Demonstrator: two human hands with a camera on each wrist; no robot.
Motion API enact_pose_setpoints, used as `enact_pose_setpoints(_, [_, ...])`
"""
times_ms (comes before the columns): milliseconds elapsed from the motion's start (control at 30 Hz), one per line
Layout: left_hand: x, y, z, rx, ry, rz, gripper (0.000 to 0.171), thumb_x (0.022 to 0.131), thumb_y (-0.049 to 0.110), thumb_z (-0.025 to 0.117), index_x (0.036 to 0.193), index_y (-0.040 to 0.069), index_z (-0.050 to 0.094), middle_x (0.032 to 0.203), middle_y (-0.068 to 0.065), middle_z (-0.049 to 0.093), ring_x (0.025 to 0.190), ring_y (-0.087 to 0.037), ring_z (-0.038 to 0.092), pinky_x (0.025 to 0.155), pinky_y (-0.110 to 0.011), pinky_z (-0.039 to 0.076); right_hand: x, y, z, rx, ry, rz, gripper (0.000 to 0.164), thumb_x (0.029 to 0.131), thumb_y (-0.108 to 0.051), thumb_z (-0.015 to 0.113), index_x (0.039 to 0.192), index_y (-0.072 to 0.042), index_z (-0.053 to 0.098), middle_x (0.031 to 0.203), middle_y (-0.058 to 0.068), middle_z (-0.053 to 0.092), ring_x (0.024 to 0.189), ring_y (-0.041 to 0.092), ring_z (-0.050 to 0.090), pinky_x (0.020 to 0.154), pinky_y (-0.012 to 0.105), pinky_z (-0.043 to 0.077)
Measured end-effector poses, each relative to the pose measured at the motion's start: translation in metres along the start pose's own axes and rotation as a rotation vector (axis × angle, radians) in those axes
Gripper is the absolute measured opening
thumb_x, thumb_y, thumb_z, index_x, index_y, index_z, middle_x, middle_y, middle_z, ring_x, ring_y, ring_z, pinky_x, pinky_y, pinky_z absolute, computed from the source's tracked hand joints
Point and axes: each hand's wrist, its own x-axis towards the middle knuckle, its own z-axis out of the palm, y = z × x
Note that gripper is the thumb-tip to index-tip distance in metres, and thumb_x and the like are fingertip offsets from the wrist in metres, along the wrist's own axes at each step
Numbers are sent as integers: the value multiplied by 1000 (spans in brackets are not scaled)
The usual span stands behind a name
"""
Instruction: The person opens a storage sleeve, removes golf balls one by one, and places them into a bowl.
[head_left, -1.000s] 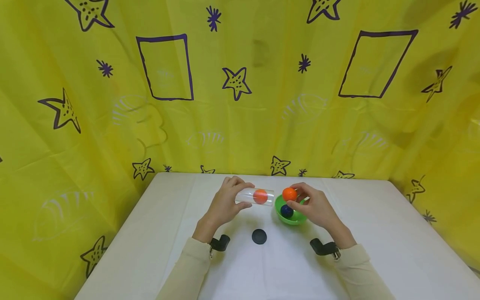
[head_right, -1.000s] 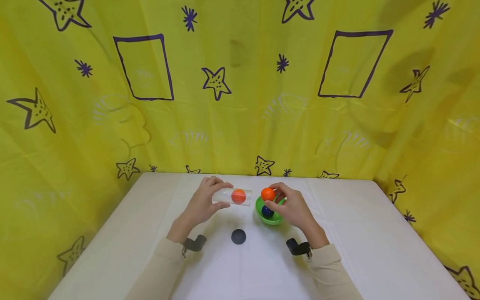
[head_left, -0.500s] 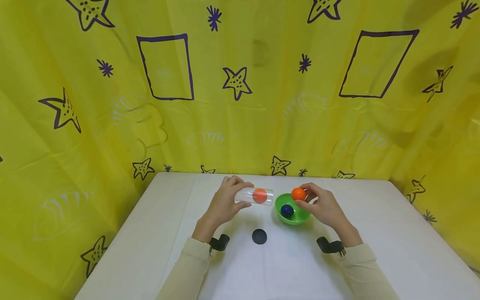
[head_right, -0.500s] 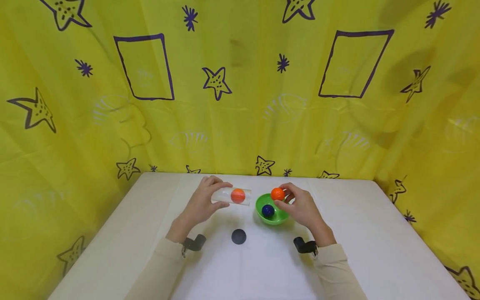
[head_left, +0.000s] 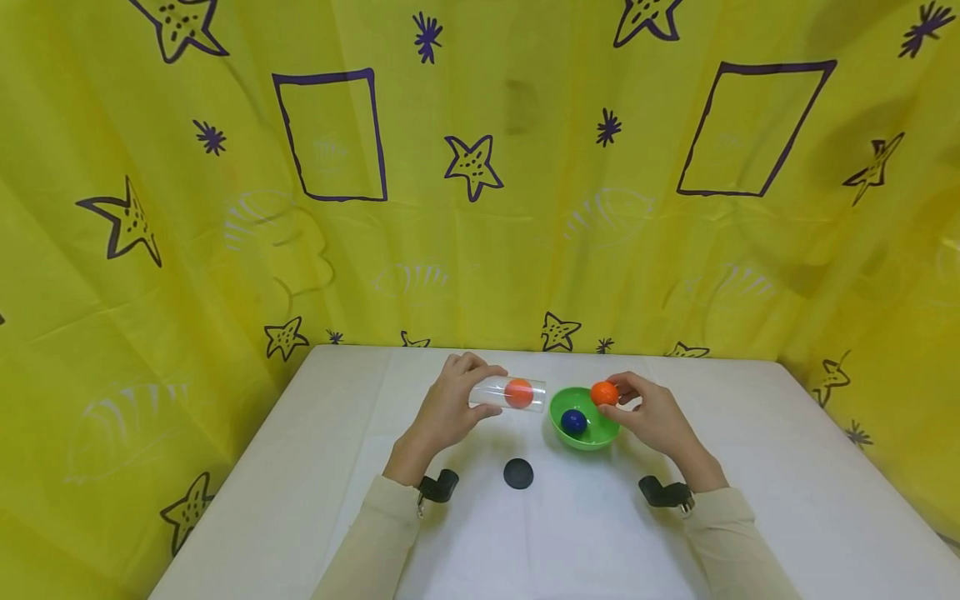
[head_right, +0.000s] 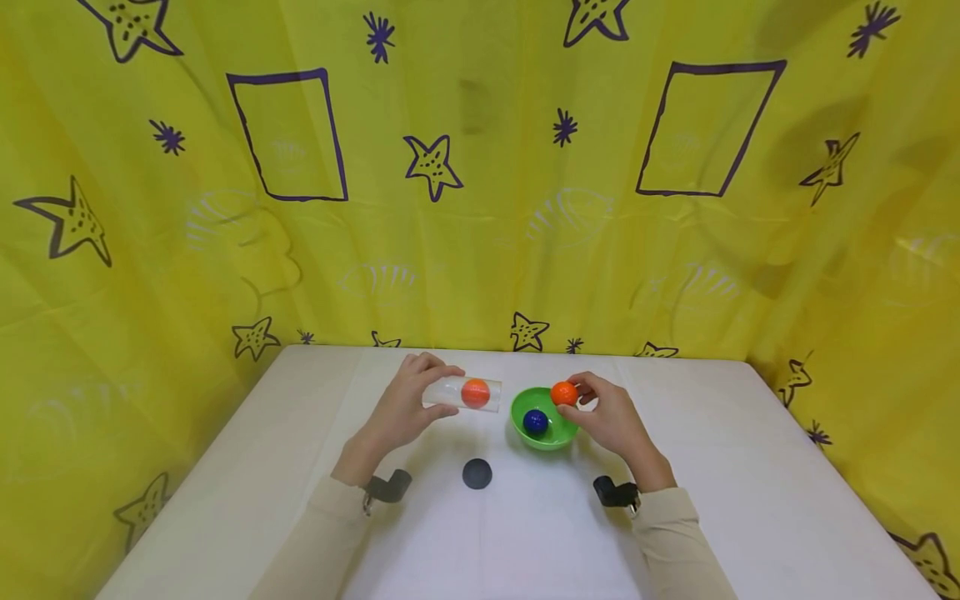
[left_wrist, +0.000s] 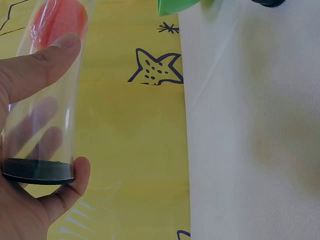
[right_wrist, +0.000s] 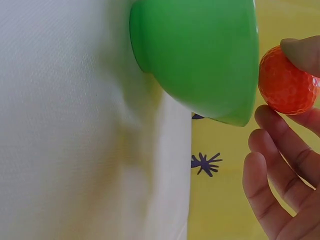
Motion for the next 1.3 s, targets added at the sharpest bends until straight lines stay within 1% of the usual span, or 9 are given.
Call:
enact_pose_setpoints(167, [0, -1, 1, -3, -5, -1, 49, 82, 19, 87, 128, 20, 70, 121, -4, 61, 116, -23, 50, 93, -41, 53, 0, 3, 2, 2, 0, 1, 43, 91, -26, 79, 126, -6, 64, 117, 13, 70, 104, 31, 61, 81, 34, 48])
enact_pose_setpoints(400, [0, -1, 1, -19, -13, -14, 49, 82, 19, 87, 128, 21, 70, 121, -3, 61, 117, -23, 49, 93, -41, 53, 0, 7, 7, -1, -12, 1, 43, 90, -25, 79, 125, -4, 65, 120, 15, 68, 108, 37, 60, 80, 35, 49])
enact_pose_setpoints(600, [0, -1, 1, -25, -11, -8, 49, 82, 18, 87, 128, 20, 70, 120, -4, 61, 116, -23, 50, 93, -41, 53, 0, 9, 11, 1, -7, -30, 40, 89, -24, 81, 121, -3, 67, 117, 16, 66, 108, 36, 59, 84, 42, 53])
enact_pose_setpoints(733, [0, -1, 2, -20, -15, -9, 49, 82, 19, 87, 128, 20, 70, 121, -4, 61, 117, -23, 49, 94, -41, 53, 0, 10, 13, -2, -17, -33, 40, 88, -24, 81, 120, -3, 69, 118, 16, 65, 109, 35, 58, 86, 45, 55])
enact_pose_setpoints(967, [0, -2, 2, -19, -19, -11, 49, 82, 18, 87, 128, 21, 70, 121, -3, 61, 116, -23, 49, 92, -40, 53, 1, 16, 16, -30, -52, -26, 41, 88, -23, 81, 121, -4, 69, 119, 17, 63, 109, 37, 59, 86, 50, 56])
enact_pose_setpoints(1167, [0, -1, 1, -19, -25, -13, 49, 82, 19, 86, 128, 21, 70, 121, -3, 61, 116, -22, 49, 93, -40, 53, 1, 16, 17, -39, -68, -25, 42, 86, -22, 82, 121, -3, 69, 117, 16, 63, 110, 39, 60, 88, 52, 54])
enact_pose_setpoints(1233, [0, -1, 2, -19, -25, -15, 49, 82, 19, 86, 128, 21, 70, 121, -3, 61, 116, -23, 49, 93, -40, 53, 0, 15, 17, -35, -73, -23, 40, 87, -21, 82, 120, -3, 69, 117, 16, 63, 110, 39, 60, 89, 52, 54])
enact_pose_setpoints(1300, [0, -1, 2, -20, -25, -18, 49, 82, 19, 86, 128, 21, 70, 121, -3, 61, 116, -23, 49, 93, -40, 53, 1, 15, 17, -20, -72, -16, 34, 89, -18, 79, 117, -4, 70, 118, 16, 63, 110, 39, 60, 90, 53, 55])
